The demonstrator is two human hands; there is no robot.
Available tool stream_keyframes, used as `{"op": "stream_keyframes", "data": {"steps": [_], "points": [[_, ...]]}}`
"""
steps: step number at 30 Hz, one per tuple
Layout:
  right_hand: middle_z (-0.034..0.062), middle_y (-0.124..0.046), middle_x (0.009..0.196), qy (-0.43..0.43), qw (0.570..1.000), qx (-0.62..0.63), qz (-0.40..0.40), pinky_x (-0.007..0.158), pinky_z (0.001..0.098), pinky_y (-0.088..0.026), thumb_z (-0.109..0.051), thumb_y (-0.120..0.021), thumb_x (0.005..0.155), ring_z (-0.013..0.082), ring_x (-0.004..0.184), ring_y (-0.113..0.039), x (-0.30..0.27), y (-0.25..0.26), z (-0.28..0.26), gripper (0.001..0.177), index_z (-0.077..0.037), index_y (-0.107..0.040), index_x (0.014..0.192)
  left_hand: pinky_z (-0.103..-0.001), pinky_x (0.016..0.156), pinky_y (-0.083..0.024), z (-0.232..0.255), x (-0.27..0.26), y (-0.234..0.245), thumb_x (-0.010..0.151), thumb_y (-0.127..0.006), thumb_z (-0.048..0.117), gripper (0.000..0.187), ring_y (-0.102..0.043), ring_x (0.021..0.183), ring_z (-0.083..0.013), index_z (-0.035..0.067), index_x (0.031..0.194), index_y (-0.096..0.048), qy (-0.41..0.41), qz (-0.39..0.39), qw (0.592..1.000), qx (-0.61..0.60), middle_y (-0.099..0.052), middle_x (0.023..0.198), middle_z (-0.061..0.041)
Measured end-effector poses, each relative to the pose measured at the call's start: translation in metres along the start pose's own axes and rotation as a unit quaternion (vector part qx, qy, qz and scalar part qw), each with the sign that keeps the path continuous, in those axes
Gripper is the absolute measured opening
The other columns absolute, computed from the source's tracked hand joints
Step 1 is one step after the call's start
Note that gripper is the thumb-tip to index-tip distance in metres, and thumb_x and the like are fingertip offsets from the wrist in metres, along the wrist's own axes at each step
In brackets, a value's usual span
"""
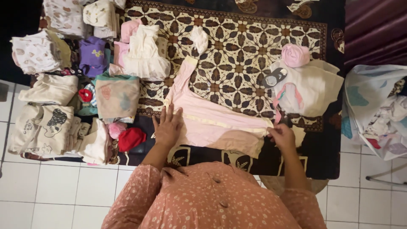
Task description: Folding and organizing small garments on a table covered with a patterned cloth.
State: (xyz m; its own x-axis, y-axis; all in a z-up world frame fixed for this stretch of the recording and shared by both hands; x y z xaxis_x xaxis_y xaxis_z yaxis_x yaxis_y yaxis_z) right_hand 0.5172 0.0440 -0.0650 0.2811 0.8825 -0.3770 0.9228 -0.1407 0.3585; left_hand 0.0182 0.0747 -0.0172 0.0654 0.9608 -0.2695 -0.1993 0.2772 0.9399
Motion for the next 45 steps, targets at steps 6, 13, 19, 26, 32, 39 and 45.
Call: {"op": "stream_keyframes", "data": {"steps": [6, 13, 19, 26, 32, 39, 45], "points": [[0.0056, -0.063, 0.079, 0.206, 0.971, -0.048, 0.112, 0.063, 0.0249, -0.045, -0.009, -0.079, 0.099, 0.0100, 0.070, -0.055, -0.019, -0.010, -0.036, 0.019, 0.001, -0.063, 0.097, -0.069, 0.117, -0.012, -0.002, 0.002, -0.006, 0.100, -0.051, 0.044, 0.064, -0.015, 0.154, -0.0312, 0.038, 0.159, -0.028, -0.012, 0.006, 1.000, 0.007, -0.015, 0.170, -0.001], [0.0066, -0.068, 0.078, 0.200, 0.955, -0.189, 0.114, 0.063, 0.0311, -0.050, -0.014, -0.077, 0.096, 0.0183, 0.066, -0.062, -0.045, -0.018, -0.117, 0.017, -0.004, -0.064, 0.100, -0.069, 0.118, -0.012, -0.002, 0.001, -0.005, 0.098, -0.053, 0.042, 0.065, -0.015, 0.156, -0.0301, 0.039, 0.159, -0.029, -0.001, 0.000, 1.000, 0.010, -0.016, 0.171, -0.001], [0.0095, -0.073, 0.084, 0.115, 0.928, -0.349, 0.054, 0.068, 0.0479, -0.053, -0.017, -0.078, 0.081, 0.0358, 0.077, -0.069, -0.064, -0.036, -0.123, 0.049, -0.010, -0.061, 0.127, -0.070, 0.117, -0.013, -0.001, -0.002, -0.002, 0.097, -0.057, 0.042, 0.064, -0.018, 0.154, -0.0323, 0.037, 0.156, -0.034, -0.012, 0.021, 1.000, -0.018, -0.020, 0.168, -0.003], [0.0029, -0.069, 0.114, 0.412, 0.831, -0.373, 0.025, 0.106, 0.0440, -0.045, -0.018, -0.073, 0.094, 0.0267, 0.109, -0.065, -0.063, -0.072, -0.117, 0.019, -0.018, -0.068, 0.112, -0.069, 0.117, -0.017, 0.031, -0.015, 0.018, 0.082, -0.070, 0.018, 0.061, -0.031, 0.147, -0.0372, 0.025, 0.141, -0.055, -0.072, 0.124, 0.989, -0.034, -0.041, 0.153, -0.014], [0.0072, -0.064, 0.116, 0.379, 0.798, -0.464, -0.064, 0.105, 0.0489, -0.035, -0.021, -0.074, 0.082, 0.0288, 0.115, -0.056, -0.056, -0.110, -0.142, 0.037, -0.014, -0.072, 0.118, -0.054, 0.110, -0.039, 0.082, -0.034, 0.017, 0.082, -0.072, 0.010, 0.026, -0.060, 0.112, -0.0286, 0.015, 0.108, -0.071, -0.198, 0.163, 0.951, -0.175, -0.068, 0.110, -0.006], [0.0129, -0.065, 0.108, 0.413, 0.817, -0.394, -0.083, 0.094, 0.0492, -0.046, -0.016, -0.071, 0.078, 0.0373, 0.107, -0.059, -0.027, -0.106, -0.116, 0.029, -0.011, -0.070, 0.106, -0.053, 0.095, -0.041, 0.076, -0.034, 0.010, 0.068, -0.074, 0.013, 0.026, -0.063, 0.099, -0.0294, 0.012, 0.094, -0.073, -0.194, 0.217, 0.928, -0.233, -0.071, 0.097, -0.007], [0.0123, -0.066, 0.107, 0.492, 0.727, -0.457, -0.143, 0.093, 0.0496, -0.049, -0.025, -0.077, 0.071, 0.0362, 0.107, -0.059, 0.068, -0.127, -0.078, 0.016, -0.016, -0.074, 0.084, -0.062, 0.099, -0.039, 0.027, -0.041, 0.000, 0.065, -0.074, 0.012, 0.040, -0.055, 0.118, -0.0368, 0.019, 0.105, -0.071, -0.031, 0.343, 0.929, -0.135, -0.065, 0.122, -0.011]]}}
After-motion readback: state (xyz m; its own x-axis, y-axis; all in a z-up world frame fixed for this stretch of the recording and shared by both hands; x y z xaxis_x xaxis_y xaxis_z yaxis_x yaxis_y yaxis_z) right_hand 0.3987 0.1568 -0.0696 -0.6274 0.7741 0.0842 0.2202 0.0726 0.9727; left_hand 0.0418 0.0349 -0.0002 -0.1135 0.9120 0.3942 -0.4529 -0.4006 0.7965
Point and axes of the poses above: each hand's wrist, its own x-axis towards the middle knuckle, its own y-axis out of the back of the hand, z = x × y, the point moved 2 cm from there along x, towards the middle knuckle
